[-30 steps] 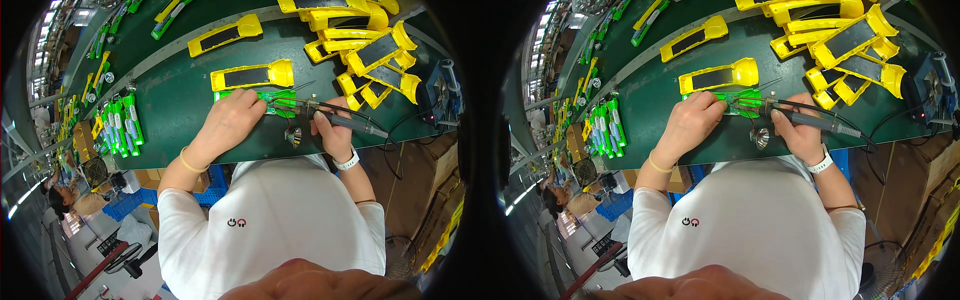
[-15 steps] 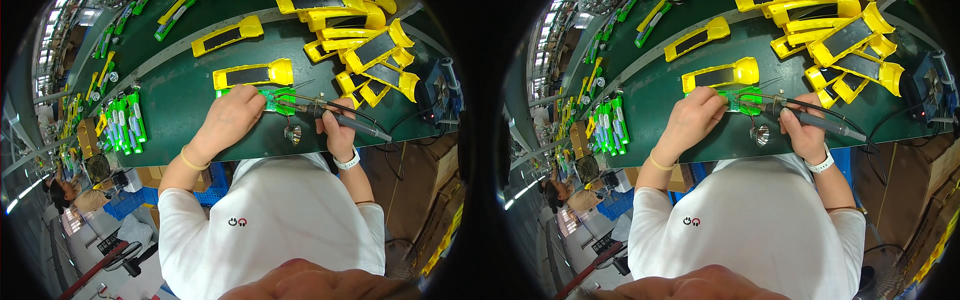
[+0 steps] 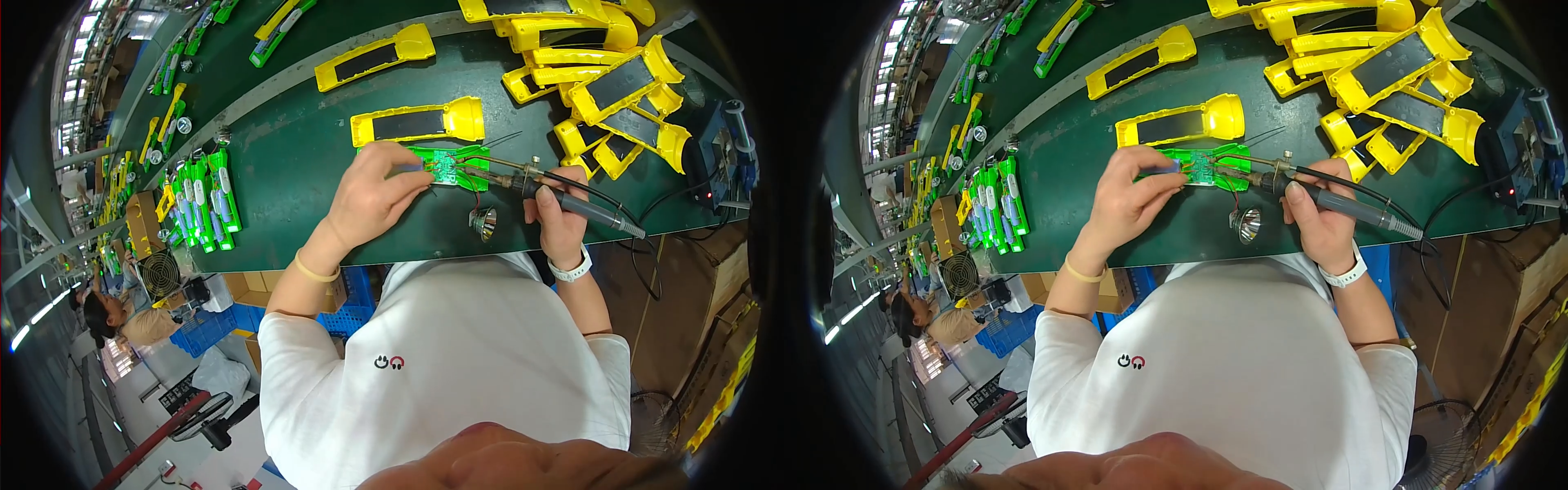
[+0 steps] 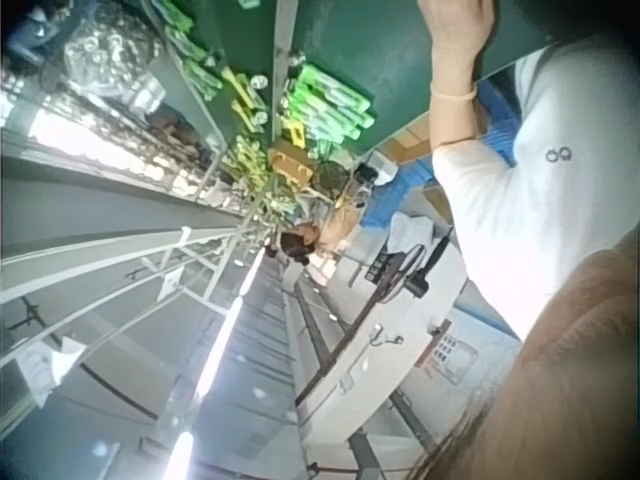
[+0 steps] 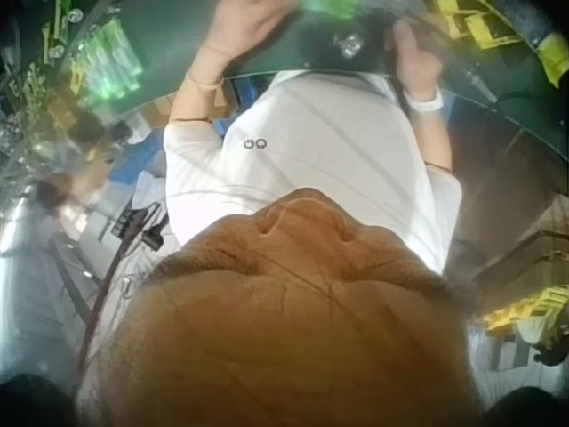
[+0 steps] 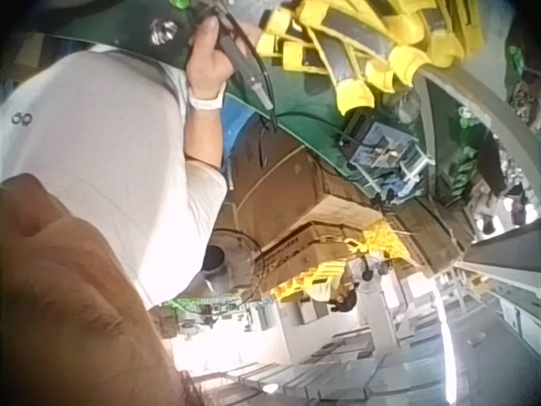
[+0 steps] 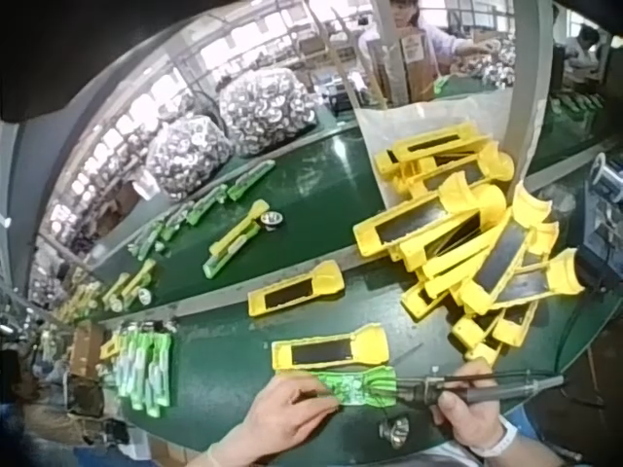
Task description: Soldering internal wiring and assembling components for solar-powered handheld flashlights on a production line.
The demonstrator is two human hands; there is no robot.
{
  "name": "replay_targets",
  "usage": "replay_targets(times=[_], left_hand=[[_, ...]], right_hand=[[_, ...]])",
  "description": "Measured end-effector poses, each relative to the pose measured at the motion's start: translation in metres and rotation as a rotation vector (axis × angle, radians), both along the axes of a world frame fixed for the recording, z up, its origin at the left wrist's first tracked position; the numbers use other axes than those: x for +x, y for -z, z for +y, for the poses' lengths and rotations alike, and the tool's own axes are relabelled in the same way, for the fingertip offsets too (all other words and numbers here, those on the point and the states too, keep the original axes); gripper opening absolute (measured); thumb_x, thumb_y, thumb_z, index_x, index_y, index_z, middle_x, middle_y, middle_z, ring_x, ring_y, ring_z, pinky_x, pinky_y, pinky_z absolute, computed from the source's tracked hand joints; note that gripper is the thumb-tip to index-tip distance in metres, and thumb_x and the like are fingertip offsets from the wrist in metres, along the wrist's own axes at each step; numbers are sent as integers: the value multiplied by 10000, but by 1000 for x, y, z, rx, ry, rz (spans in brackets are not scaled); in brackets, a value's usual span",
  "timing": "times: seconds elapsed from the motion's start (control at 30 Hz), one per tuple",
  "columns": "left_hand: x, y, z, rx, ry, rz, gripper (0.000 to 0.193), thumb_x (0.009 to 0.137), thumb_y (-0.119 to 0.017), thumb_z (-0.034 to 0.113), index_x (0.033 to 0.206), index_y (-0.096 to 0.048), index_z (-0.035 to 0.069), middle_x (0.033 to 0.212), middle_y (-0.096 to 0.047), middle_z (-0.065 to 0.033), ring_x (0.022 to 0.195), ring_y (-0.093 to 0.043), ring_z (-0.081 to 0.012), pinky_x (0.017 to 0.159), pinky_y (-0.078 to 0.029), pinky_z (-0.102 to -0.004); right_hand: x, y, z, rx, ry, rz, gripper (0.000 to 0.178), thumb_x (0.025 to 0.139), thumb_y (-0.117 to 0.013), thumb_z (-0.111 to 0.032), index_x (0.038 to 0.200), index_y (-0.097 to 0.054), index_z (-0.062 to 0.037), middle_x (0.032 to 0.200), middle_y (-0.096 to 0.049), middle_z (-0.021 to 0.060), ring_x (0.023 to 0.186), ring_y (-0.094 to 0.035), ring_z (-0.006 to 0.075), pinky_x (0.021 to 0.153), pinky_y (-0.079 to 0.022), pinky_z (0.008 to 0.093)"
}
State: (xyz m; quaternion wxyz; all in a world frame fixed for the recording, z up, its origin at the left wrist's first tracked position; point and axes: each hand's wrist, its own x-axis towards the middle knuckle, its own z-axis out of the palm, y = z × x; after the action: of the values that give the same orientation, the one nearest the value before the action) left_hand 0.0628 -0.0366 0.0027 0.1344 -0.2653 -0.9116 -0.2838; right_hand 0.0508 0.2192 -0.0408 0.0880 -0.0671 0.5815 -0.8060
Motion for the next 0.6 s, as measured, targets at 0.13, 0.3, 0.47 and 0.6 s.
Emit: replay_targets(times=[0.13, 0.3, 0.47, 0.6], left_hand=[[1, 12, 0, -47, 30, 65, 229, 662, -670, 28, 887, -656, 71, 794, -577, -62, 744, -577, -226, 629, -485, -317], [-1, 6, 2, -154, 47, 59, 223, 665, -657, 43, 886, -654, 73, 776, -566, -54, 726, -578, -206, 598, -485, -300], [-1, 0, 3, -222, 63, 38, 199, 683, -634, 65, 881, -652, 74, 773, -555, -49, 719, -575, -195, 582, -484, -294], [-1, 0, 3, -258, 68, 45, 204, 688, -624, 71, 891, -646, 72, 778, -545, -47, 727, -571, -188, 580, -483, -289]], right_hand=[[0, 2, 0, -4, 35, 4, 201, 854, -583, -93, 931, -405, -39, 677, -513, 55, 525, -473, 83, 485, -397, 206], [0, 8, 2, 35, 6, 25, 200, 842, -594, -79, 913, -412, -33, 676, -516, 44, 511, -464, 66, 472, -390, 198], [0, 11, 0, 68, -20, 42, 197, 827, -603, -52, 896, -420, -28, 681, -519, 30, 518, -462, 51, 473, -379, 192], [-1, 13, 1, 119, -54, 78, 202, 832, -598, -58, 906, -412, -39, 726, -500, 35, 509, -455, 66, 466, -387, 199]])
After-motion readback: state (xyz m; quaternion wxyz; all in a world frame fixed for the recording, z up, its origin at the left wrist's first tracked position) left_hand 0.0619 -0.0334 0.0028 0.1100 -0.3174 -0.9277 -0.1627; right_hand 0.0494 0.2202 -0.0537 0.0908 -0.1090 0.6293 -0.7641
